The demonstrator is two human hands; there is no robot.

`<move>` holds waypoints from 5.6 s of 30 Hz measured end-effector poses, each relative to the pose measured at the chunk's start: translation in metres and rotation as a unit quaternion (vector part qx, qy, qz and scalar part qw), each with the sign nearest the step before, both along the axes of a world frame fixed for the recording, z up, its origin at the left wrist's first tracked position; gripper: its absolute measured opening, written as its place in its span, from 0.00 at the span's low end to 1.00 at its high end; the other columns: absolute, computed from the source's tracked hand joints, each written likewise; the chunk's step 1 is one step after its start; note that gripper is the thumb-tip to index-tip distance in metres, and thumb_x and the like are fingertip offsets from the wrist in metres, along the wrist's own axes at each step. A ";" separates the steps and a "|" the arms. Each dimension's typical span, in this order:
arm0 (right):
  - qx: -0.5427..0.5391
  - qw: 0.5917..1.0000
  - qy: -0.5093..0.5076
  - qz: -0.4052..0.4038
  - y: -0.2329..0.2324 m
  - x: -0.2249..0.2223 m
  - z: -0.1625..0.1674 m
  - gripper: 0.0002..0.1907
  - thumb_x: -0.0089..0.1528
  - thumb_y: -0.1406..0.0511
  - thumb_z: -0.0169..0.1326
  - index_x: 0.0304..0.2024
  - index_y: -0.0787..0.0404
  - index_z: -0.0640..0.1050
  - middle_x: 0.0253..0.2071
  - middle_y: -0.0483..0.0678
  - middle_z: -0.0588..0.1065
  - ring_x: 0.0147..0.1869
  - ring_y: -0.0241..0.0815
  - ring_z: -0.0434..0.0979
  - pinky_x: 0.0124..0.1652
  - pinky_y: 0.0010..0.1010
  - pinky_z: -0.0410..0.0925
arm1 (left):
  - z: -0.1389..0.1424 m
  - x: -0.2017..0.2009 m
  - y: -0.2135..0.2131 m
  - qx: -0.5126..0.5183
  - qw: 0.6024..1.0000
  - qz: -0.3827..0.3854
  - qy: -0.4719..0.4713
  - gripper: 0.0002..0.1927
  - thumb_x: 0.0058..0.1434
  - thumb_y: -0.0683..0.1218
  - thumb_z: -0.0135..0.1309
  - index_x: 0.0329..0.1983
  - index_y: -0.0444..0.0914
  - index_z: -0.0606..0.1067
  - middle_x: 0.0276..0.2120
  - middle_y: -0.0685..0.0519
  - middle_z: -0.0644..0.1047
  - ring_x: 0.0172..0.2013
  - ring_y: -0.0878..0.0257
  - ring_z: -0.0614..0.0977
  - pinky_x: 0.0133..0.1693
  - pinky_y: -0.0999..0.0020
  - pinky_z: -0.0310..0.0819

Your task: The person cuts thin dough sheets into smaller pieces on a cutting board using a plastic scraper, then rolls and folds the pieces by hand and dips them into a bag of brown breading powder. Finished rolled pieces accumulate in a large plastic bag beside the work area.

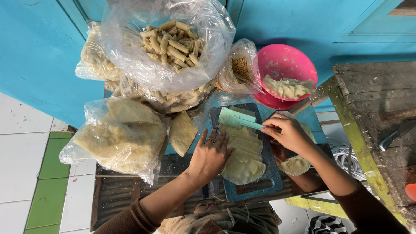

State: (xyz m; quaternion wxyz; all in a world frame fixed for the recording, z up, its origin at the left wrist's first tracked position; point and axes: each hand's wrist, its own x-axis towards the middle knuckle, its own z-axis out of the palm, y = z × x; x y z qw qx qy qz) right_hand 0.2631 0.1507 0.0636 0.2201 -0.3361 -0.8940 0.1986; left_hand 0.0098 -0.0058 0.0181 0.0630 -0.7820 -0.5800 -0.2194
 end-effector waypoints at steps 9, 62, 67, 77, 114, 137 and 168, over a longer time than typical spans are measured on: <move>0.043 0.996 0.056 -0.047 0.017 -0.018 -0.006 0.09 0.63 0.66 0.61 0.41 0.66 0.80 0.36 0.51 0.77 0.35 0.49 0.78 0.34 0.34 0.68 | 0.001 -0.001 -0.001 0.004 1.000 -0.001 0.012 0.24 0.71 0.54 0.46 0.56 0.30 0.76 0.58 0.39 0.77 0.59 0.43 0.78 0.64 0.43 0.61; 0.315 0.876 -0.185 -0.316 0.017 0.077 0.040 0.06 0.75 0.56 0.57 0.47 0.39 0.85 0.32 0.39 0.78 0.30 0.45 0.78 0.27 0.34 0.62 | 0.002 -0.003 0.000 -0.001 1.000 -0.009 0.003 0.24 0.69 0.54 0.49 0.56 0.29 0.76 0.57 0.39 0.77 0.58 0.43 0.78 0.60 0.50 0.68; 0.305 0.881 -0.189 -0.307 0.013 0.068 0.043 0.07 0.74 0.57 0.57 0.49 0.38 0.86 0.33 0.39 0.78 0.28 0.43 0.77 0.26 0.33 0.63 | 0.003 -0.004 0.000 0.004 1.000 -0.010 -0.002 0.24 0.69 0.54 0.49 0.56 0.29 0.76 0.57 0.39 0.77 0.59 0.43 0.78 0.60 0.50 0.68; 0.092 0.976 0.020 -0.198 -0.012 0.052 0.050 0.15 0.65 0.62 0.62 0.54 0.50 0.83 0.36 0.45 0.79 0.31 0.40 0.76 0.30 0.31 0.66 | 0.001 -0.004 -0.001 0.003 1.000 -0.011 -0.015 0.24 0.69 0.53 0.50 0.56 0.29 0.76 0.57 0.38 0.77 0.59 0.43 0.78 0.60 0.50 0.67; 0.076 0.991 -0.018 -0.109 -0.018 -0.007 0.007 0.11 0.63 0.64 0.60 0.47 0.58 0.85 0.35 0.48 0.78 0.32 0.44 0.79 0.33 0.32 0.69 | 0.006 -0.014 0.010 0.009 0.998 0.023 -0.058 0.27 0.67 0.58 0.51 0.59 0.34 0.75 0.60 0.46 0.76 0.62 0.49 0.73 0.66 0.40 0.55; -0.008 0.988 -0.055 -0.142 0.019 -0.013 -0.001 0.10 0.63 0.59 0.60 0.43 0.51 0.86 0.36 0.48 0.82 0.33 0.45 0.82 0.34 0.34 0.71 | 0.004 -0.015 0.011 0.001 0.999 0.023 -0.047 0.27 0.67 0.57 0.51 0.60 0.34 0.74 0.60 0.45 0.75 0.62 0.49 0.73 0.65 0.41 0.56; 0.138 0.982 -0.050 -0.120 -0.058 0.011 0.025 0.11 0.61 0.66 0.60 0.47 0.55 0.85 0.34 0.46 0.79 0.28 0.45 0.78 0.28 0.33 0.68 | 0.001 -0.011 0.011 -0.001 0.999 0.035 -0.032 0.25 0.66 0.55 0.53 0.59 0.34 0.75 0.60 0.47 0.76 0.62 0.50 0.74 0.66 0.42 0.55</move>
